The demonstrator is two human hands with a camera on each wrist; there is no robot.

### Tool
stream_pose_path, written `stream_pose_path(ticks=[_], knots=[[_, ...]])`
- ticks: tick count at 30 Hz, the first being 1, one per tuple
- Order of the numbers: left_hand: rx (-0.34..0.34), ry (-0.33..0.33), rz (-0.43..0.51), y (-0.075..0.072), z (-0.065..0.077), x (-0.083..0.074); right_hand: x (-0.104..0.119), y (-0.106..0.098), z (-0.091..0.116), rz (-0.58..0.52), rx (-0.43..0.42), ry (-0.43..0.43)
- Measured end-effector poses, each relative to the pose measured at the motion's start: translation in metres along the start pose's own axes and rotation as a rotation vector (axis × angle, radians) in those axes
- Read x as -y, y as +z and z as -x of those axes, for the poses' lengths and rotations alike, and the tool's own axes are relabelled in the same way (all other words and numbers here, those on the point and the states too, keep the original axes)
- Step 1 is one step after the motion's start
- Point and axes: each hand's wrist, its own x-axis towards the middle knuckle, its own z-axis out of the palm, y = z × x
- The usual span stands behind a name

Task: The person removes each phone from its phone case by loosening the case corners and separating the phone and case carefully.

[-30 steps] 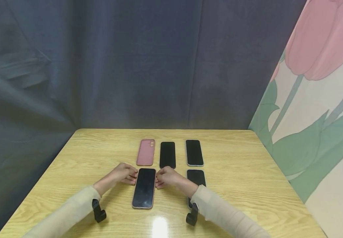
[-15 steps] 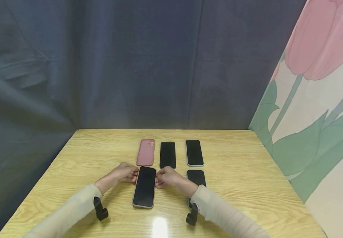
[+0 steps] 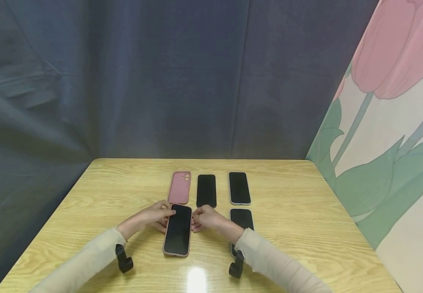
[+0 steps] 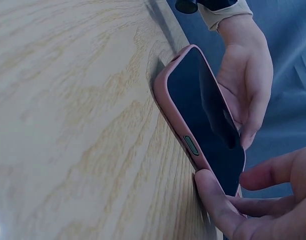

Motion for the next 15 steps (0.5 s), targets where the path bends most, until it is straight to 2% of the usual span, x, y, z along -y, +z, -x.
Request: stream_pose_path(ticks=[5, 15], knots=[[0.052, 0.000, 0.013, 0.0002, 0.0014, 0.0009, 0.0011, -0.0001, 0.0009, -0.002, 0.018, -0.023], [0.036, 0.032, 0.023, 0.0004, 0.0018, 0.0045, 0.0018, -0.0014, 0.0022, -0.010, 0.045, -0.022]])
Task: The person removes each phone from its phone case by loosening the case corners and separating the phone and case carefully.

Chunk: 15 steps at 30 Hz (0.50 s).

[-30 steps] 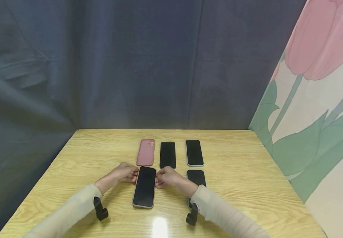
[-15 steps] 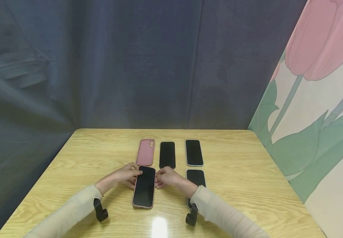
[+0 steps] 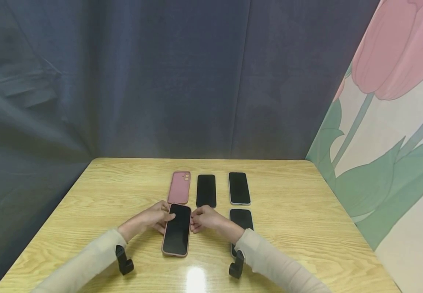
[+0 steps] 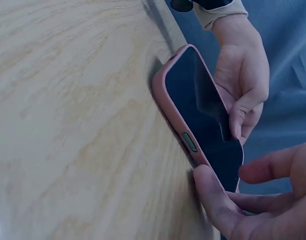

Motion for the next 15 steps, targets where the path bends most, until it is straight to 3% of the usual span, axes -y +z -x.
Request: stream_pose_path(ticks=[9, 15], knots=[[-0.049, 0.008, 0.098, -0.001, 0.000, -0.006, 0.013, -0.010, 0.000, 0.018, 0.008, -0.025], [-0.106, 0.015, 0.138, 0.003, -0.007, -0.012, 0.010, -0.012, -0.004, -0.001, -0.116, -0.046]])
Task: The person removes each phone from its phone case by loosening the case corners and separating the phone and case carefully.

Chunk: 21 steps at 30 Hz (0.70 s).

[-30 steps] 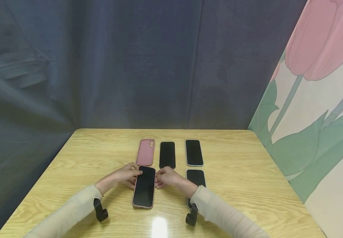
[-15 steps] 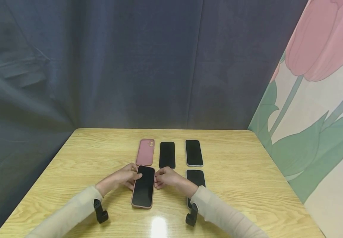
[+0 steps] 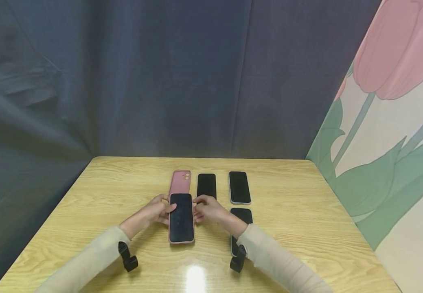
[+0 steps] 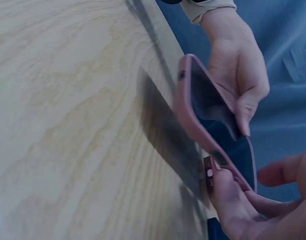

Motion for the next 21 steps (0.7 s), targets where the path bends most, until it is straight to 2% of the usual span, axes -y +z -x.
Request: stream_pose_path(ticks=[6, 9, 13, 21], knots=[[-0.023, 0.021, 0.023, 0.008, -0.005, -0.006, -0.005, 0.002, -0.006, 0.049, -0.120, 0.003], [-0.017, 0.036, 0.047, 0.015, -0.008, -0.011, -0.003, 0.003, -0.008, 0.080, -0.215, 0.004], [-0.005, 0.065, 0.066, 0.021, -0.011, -0.016, -0.002, 0.003, -0.011, 0.069, -0.310, -0.015], [0.022, 0.079, 0.084, 0.027, -0.011, -0.022, 0.001, 0.000, -0.012, 0.016, -0.348, -0.004]])
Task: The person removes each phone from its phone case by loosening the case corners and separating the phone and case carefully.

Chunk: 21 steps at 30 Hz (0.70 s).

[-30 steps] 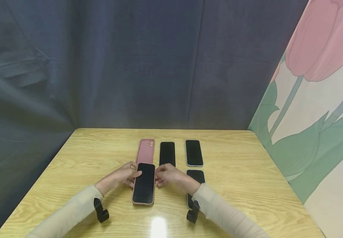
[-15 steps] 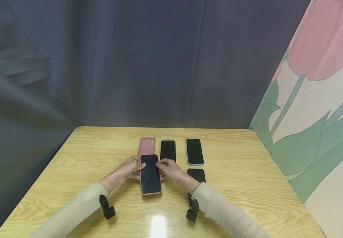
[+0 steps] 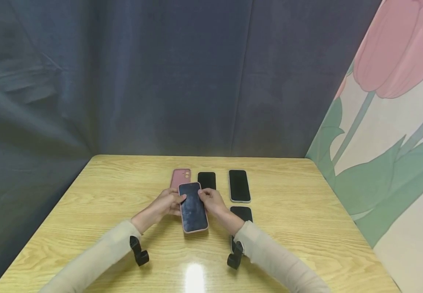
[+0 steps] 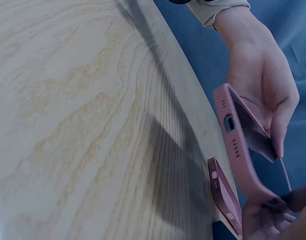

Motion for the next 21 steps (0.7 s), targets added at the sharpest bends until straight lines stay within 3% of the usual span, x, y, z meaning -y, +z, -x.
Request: stream_pose_path(ticks=[11, 16, 21], knots=[[0.086, -0.009, 0.106, 0.000, -0.005, 0.010, 0.008, -0.007, -0.004, -0.054, -0.048, 0.000], [0.138, -0.013, 0.109, 0.000, -0.004, 0.012, 0.009, -0.008, -0.005, -0.063, -0.036, 0.000], [0.137, 0.014, 0.112, 0.003, -0.001, 0.009, 0.006, -0.006, -0.006, -0.059, -0.031, 0.000]])
